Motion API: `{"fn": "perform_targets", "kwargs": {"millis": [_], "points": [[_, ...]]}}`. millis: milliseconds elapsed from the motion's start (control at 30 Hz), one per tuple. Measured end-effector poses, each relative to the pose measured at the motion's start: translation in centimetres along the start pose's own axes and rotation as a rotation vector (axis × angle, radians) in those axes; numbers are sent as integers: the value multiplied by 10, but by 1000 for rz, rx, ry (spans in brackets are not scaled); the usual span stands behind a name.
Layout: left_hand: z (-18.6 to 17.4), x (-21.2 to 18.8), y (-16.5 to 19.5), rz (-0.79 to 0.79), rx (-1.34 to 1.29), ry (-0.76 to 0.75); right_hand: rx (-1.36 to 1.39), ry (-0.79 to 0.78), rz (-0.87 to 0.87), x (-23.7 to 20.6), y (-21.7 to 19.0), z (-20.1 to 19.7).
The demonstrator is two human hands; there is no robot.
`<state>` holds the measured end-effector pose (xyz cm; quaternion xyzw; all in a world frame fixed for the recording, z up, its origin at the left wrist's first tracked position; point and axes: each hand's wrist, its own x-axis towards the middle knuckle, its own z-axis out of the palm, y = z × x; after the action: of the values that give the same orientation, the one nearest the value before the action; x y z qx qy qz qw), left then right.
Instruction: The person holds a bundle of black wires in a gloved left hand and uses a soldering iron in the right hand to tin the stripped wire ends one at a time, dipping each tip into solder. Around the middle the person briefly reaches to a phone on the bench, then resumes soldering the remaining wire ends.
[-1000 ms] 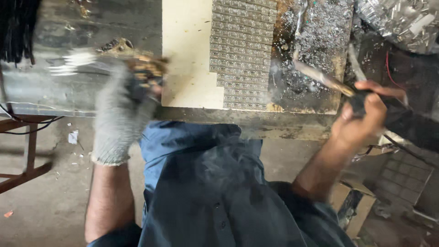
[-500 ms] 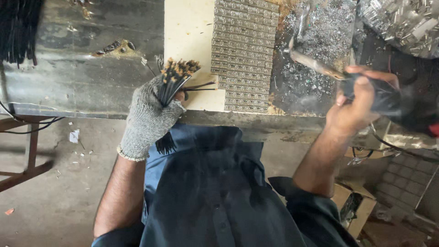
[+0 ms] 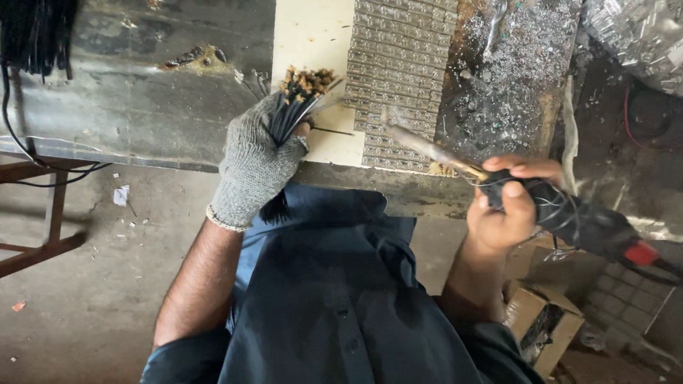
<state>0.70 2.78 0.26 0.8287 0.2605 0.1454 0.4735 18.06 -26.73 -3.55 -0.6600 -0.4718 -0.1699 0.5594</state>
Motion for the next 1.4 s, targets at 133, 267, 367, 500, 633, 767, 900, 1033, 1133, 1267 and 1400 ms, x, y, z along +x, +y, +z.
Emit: {"fn": "perform_targets", "kwargs": {"millis": [133, 267, 367, 500, 633, 767, 900, 1033, 1133, 1267, 1400], "points": [[5, -1, 3, -36, -7, 46, 154, 63, 175, 0, -9, 10], [8, 0, 3, -3, 5, 37, 569, 253, 629, -3, -13, 18], [12, -1, 1, -14, 9, 40, 643, 239, 690, -4, -10, 19], [16, -1, -2, 3, 72, 57, 651, 209, 687, -5, -8, 21], [19, 1, -3, 39, 158, 55, 601, 185, 645, -4, -10, 24], [20, 0, -2, -46, 169, 3, 532, 70, 499, -3, -14, 21], [20, -1, 1, -1, 170, 17, 480, -124, 498, -1, -21, 13], [20, 1, 5, 1, 170, 28, 528, -33, 461, 1, -14, 21], [18, 1, 6, -2, 161, 18, 425, 124, 252, 2, 0, 27], [18, 0, 4, -58, 162, -6, 522, 384, 303, -6, 7, 11], [17, 1, 4, 40, 144, 35, 303, 313, 214, -19, 17, 2]]}}
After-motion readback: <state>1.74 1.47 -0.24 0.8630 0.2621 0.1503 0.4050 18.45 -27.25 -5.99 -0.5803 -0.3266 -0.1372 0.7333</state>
